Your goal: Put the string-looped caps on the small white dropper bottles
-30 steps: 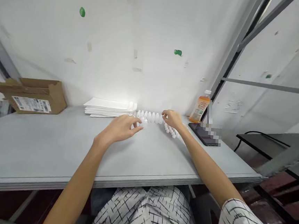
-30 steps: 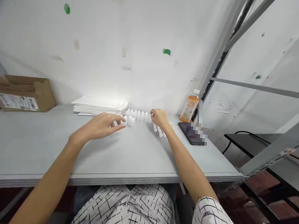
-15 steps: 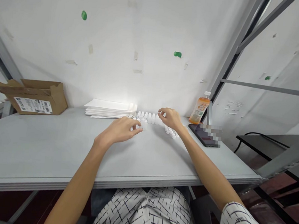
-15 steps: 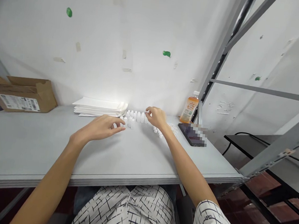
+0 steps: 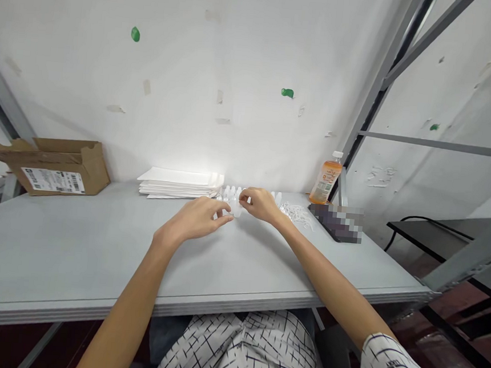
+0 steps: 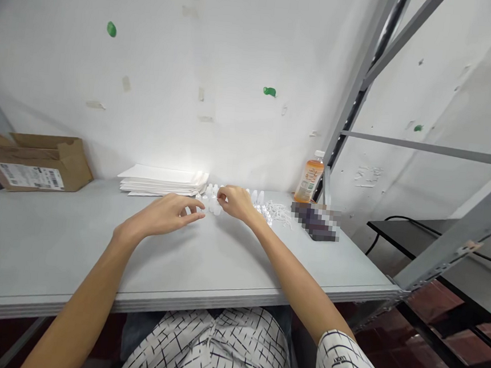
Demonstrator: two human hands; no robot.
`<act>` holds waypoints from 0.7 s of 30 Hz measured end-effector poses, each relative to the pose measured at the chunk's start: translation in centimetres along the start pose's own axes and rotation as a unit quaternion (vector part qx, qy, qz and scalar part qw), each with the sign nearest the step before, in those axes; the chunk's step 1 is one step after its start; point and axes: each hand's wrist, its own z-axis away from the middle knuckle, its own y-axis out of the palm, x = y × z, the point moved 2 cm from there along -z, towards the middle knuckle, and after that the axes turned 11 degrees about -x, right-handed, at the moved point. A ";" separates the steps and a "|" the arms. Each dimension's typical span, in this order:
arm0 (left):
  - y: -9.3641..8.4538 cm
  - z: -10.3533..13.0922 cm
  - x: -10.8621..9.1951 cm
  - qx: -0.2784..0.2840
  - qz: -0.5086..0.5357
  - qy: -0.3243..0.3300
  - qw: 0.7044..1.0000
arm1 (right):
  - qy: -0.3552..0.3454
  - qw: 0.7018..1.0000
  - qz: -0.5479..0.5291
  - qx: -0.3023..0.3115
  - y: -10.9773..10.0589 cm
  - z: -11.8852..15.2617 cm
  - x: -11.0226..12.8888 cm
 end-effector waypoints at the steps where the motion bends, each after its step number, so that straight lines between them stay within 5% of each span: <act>1: -0.1 0.0 -0.1 -0.011 0.005 0.001 1.000 | 0.003 1.000 -0.015 0.001 -0.3 0.0 0.0; 7: -1.0 0.0 -0.7 -0.152 0.005 -0.006 0.988 | 0.074 0.960 -0.268 0.038 -3.1 0.2 0.2; 14: -0.8 0.0 -0.9 -0.125 0.011 0.024 0.992 | 0.083 0.861 -0.499 0.055 -4.5 0.6 2.2; 21: -1.1 0.0 -0.9 -0.137 0.021 0.024 0.990 | 0.081 0.846 -0.525 0.050 -4.1 0.9 2.8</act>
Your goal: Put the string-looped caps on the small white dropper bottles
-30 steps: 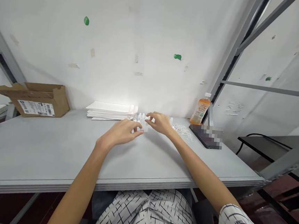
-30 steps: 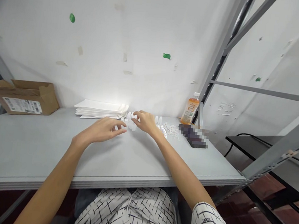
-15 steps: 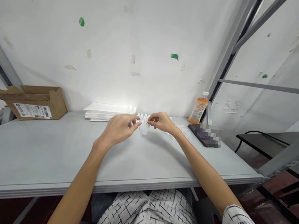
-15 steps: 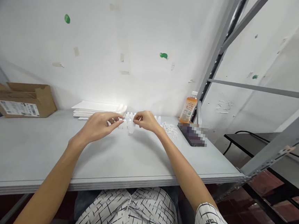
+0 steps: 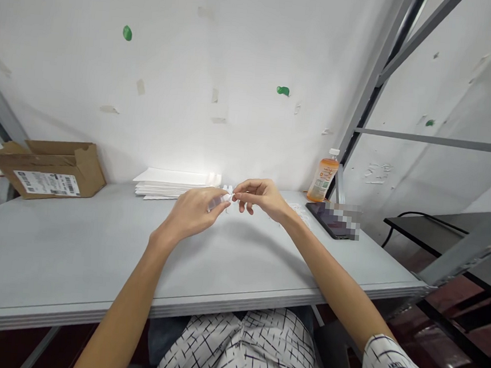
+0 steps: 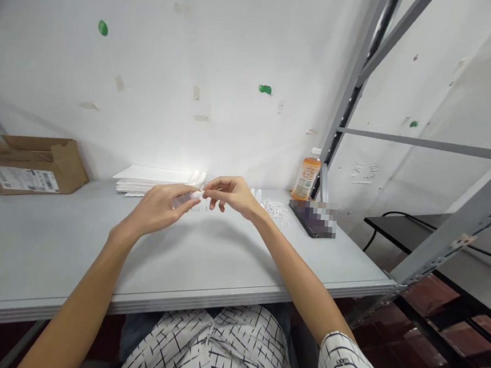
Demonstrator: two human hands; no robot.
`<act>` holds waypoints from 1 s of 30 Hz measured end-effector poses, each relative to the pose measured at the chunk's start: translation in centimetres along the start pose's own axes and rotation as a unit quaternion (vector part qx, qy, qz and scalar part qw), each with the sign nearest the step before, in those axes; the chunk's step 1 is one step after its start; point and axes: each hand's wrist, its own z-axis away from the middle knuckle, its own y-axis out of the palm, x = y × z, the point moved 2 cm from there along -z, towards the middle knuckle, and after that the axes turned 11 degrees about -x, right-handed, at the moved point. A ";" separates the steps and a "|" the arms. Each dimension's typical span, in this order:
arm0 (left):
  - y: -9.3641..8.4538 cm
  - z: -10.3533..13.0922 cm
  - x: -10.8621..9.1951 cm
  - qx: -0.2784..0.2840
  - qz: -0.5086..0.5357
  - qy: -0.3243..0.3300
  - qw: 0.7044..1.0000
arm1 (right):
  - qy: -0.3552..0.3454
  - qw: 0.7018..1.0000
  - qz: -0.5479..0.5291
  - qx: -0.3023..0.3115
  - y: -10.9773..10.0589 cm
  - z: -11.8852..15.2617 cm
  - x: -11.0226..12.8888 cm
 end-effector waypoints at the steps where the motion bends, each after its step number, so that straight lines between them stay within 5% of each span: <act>1: 0.0 0.0 0.0 -0.001 -0.005 -0.001 1.000 | -0.001 1.000 0.005 -0.006 0.1 0.0 0.0; 14: -0.1 0.1 -0.2 0.012 -0.025 -0.009 1.000 | -0.097 0.981 0.149 -0.083 2.1 0.7 -0.4; 17: 0.0 0.0 -0.1 0.012 -0.024 -0.006 1.000 | -0.173 0.951 0.228 -0.114 2.2 0.8 -0.6; 23: 0.3 0.0 0.1 0.018 -0.034 0.008 0.999 | -0.259 0.840 0.452 -0.149 2.7 1.1 -1.4; 30: 0.6 0.0 0.3 0.065 -0.030 0.018 0.997 | -0.268 0.831 0.466 -0.143 2.9 1.1 -2.0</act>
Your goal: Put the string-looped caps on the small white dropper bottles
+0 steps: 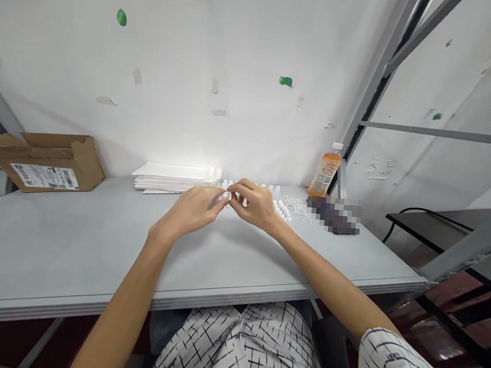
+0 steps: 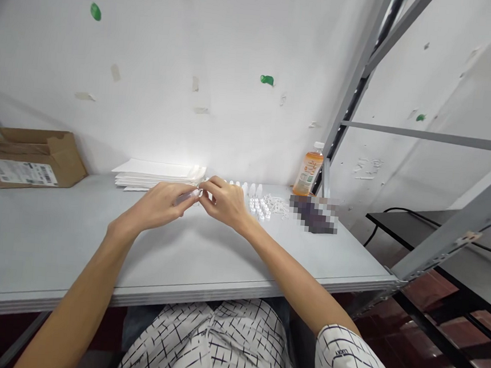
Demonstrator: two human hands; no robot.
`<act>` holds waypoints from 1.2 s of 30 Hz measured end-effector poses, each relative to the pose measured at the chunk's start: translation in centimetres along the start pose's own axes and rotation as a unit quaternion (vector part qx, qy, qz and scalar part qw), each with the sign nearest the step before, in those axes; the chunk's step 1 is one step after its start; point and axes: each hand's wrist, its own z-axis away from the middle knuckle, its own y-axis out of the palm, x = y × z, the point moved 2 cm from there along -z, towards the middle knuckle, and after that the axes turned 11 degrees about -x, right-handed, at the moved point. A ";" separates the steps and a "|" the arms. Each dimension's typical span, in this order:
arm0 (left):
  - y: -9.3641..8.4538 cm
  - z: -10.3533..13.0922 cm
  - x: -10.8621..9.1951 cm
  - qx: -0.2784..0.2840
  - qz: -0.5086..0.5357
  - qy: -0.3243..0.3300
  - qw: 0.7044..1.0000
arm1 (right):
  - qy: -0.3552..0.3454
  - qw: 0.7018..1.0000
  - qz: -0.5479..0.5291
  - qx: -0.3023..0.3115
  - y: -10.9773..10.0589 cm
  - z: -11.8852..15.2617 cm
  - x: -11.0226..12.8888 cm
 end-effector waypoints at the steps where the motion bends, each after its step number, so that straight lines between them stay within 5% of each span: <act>1: 0.0 0.0 0.0 0.001 -0.002 0.001 1.000 | 0.004 1.000 -0.006 0.005 0.1 0.0 0.0; 23: 0.1 0.0 -0.3 -0.017 -0.054 -0.015 0.998 | 0.069 0.998 -0.011 -0.005 0.7 -0.7 -0.1; 30: 0.0 0.0 -0.2 -0.030 -0.041 -0.012 0.999 | 0.098 0.994 -0.009 -0.047 0.0 -0.6 -2.0; 36: 0.2 -0.1 0.5 -0.067 -0.010 -0.001 0.998 | 0.038 0.994 -0.076 -0.065 0.1 0.2 -2.6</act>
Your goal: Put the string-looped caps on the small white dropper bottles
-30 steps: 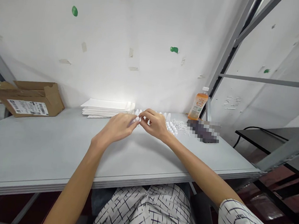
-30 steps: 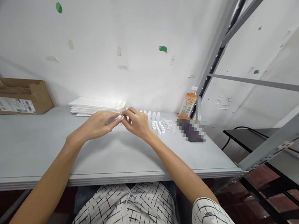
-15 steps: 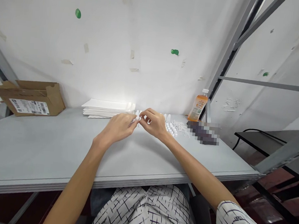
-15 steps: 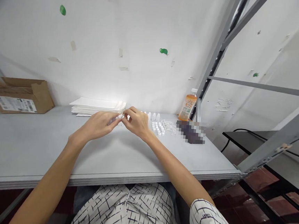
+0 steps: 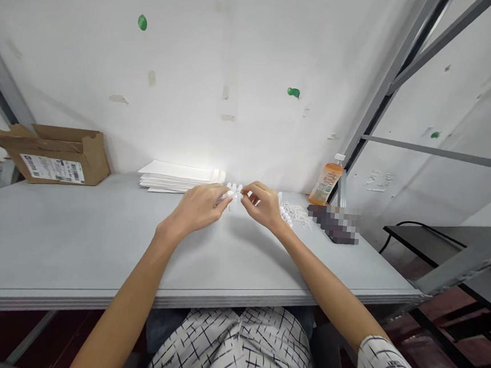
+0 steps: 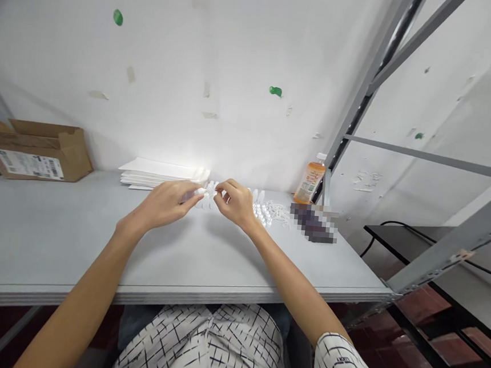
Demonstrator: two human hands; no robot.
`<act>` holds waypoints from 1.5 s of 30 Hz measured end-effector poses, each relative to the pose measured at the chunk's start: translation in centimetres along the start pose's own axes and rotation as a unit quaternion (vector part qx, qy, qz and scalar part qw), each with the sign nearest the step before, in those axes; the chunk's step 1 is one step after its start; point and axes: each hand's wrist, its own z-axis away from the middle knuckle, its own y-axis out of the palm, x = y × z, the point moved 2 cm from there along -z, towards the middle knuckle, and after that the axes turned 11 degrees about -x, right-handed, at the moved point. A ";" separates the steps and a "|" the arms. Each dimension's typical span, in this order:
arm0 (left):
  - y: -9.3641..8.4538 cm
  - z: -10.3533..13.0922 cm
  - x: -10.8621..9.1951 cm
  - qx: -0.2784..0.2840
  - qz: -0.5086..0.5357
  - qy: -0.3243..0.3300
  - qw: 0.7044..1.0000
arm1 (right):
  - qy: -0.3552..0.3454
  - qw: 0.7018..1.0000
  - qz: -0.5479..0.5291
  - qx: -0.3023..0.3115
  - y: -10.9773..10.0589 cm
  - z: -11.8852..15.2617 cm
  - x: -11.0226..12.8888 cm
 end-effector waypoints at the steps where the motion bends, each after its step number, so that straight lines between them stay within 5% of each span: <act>1: 0.0 0.0 0.1 -0.013 0.001 0.000 1.000 | -0.009 1.000 -0.007 0.003 0.1 0.2 0.0; 13: 0.0 0.1 0.2 -0.047 0.065 -0.022 0.997 | -0.004 0.999 0.009 0.030 0.2 0.4 -0.2; 24: -0.2 0.1 -0.3 -0.052 0.152 -0.075 0.984 | -0.066 0.995 0.001 0.069 1.4 1.7 1.0; 33: -0.7 0.2 -0.8 -0.022 0.354 -0.138 0.925 | -0.118 0.990 0.014 0.070 2.0 2.7 2.9; 45: -0.4 -0.1 -0.6 -0.030 0.437 -0.195 0.877 | -0.066 0.991 -0.018 0.119 1.8 2.0 2.5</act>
